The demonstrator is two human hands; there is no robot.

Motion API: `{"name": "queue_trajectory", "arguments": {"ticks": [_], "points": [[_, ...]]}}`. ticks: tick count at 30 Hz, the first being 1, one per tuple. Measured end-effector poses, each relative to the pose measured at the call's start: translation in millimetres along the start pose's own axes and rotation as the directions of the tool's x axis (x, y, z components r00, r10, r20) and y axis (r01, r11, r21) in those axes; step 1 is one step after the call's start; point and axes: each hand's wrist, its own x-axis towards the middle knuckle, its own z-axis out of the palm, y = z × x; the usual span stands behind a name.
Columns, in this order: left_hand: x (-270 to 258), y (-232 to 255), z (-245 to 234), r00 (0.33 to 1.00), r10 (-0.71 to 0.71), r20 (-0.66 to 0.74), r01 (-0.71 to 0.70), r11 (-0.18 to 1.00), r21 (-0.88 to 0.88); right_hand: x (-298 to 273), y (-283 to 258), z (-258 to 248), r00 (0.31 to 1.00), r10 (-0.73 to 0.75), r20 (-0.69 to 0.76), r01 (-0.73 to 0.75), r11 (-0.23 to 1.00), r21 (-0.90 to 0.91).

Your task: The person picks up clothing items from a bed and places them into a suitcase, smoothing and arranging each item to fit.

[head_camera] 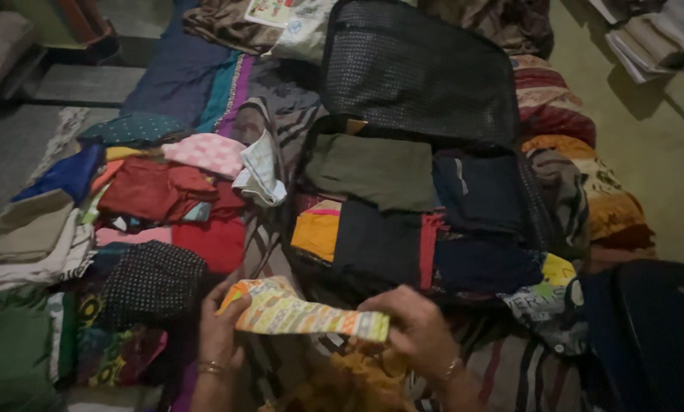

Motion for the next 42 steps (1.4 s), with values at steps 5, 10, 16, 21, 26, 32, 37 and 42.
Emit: {"name": "queue_trajectory", "arguments": {"ticks": [5, 10, 16, 21, 26, 32, 37, 42], "points": [[-35, 54, 47, 0.962, 0.139, 0.234, -0.185, 0.965, 0.187, 9, 15, -23, 0.924, 0.343, -0.167, -0.328, 0.938, 0.11], [-25, 90, 136, 0.813, 0.312, 0.491, -0.453, 0.869, 0.199, 41, 37, -50, 0.874, 0.317, -0.367, -0.183, 0.916, 0.357], [38, 76, 203, 0.674, 0.49, 0.553, -0.634, 0.767, 0.092, 88, 89, -62, 0.848, -0.032, -0.528, 0.07, 0.996, 0.052], [106, -11, 196, 0.832, 0.344, 0.435, -0.52, 0.211, 0.828, 111, 202, -17, 0.948, 0.009, -0.318, -0.027, 0.998, -0.053], [99, -48, 182, 0.881, 0.293, 0.372, -0.411, 0.085, 0.908, 93, 257, 10, 0.994, 0.057, -0.09, -0.07, 0.987, -0.147], [78, -45, 190, 0.882, 0.212, 0.42, -0.365, -0.253, 0.896, 87, 260, 15, 0.975, 0.079, -0.208, -0.121, 0.973, -0.197], [89, -61, 194, 0.54, 0.26, 0.801, -0.315, -0.82, 0.478, 87, 240, 11, 0.946, -0.084, -0.312, -0.044, 0.924, -0.38], [99, -66, 191, 0.751, 0.125, 0.649, -0.53, -0.471, 0.705, 97, 258, 25, 0.998, -0.022, -0.064, -0.021, 0.798, -0.602]]}}
